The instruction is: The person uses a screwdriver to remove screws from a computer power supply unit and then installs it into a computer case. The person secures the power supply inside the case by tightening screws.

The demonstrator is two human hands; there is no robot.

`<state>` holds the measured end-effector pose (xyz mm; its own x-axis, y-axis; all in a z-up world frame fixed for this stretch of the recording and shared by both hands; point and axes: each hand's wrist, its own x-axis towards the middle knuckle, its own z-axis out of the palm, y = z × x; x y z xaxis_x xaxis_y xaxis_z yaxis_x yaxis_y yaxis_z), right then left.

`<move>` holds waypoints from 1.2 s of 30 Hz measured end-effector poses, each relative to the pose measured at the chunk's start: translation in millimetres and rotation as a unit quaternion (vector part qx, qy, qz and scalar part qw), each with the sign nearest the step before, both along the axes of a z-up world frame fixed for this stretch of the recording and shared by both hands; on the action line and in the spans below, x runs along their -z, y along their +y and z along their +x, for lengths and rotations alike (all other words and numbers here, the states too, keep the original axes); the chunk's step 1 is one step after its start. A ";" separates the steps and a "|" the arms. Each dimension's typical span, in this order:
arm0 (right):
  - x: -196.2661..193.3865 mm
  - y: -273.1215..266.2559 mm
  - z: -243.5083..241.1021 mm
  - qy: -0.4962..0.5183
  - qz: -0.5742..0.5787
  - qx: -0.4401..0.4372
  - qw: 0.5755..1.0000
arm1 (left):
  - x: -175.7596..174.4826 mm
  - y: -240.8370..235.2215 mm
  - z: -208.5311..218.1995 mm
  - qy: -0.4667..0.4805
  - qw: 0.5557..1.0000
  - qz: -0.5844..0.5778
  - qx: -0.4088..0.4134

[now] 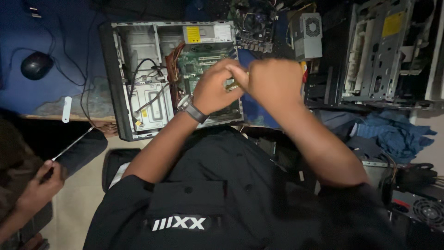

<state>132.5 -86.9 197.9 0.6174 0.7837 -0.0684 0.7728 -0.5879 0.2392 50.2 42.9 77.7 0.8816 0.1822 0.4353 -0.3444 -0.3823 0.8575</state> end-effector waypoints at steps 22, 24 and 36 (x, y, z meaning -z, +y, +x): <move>-29.3 -12.4 -13.1 0.049 0.193 -0.206 0.958 | 1.8 3.1 4.9 0.130 0.985 -0.102 0.058; -23.9 -13.7 -13.2 0.030 0.134 -0.154 0.979 | 1.8 9.2 0.8 0.062 0.977 -0.172 0.107; -33.3 -12.2 -1.0 0.074 0.122 -0.100 0.985 | 7.4 3.5 6.0 0.072 0.997 0.001 0.036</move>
<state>131.5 -99.1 231.2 0.4468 0.8926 0.0601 0.8945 -0.4468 -0.0143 56.2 46.4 70.3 0.9459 0.1153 0.3031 -0.2440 -0.3627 0.8994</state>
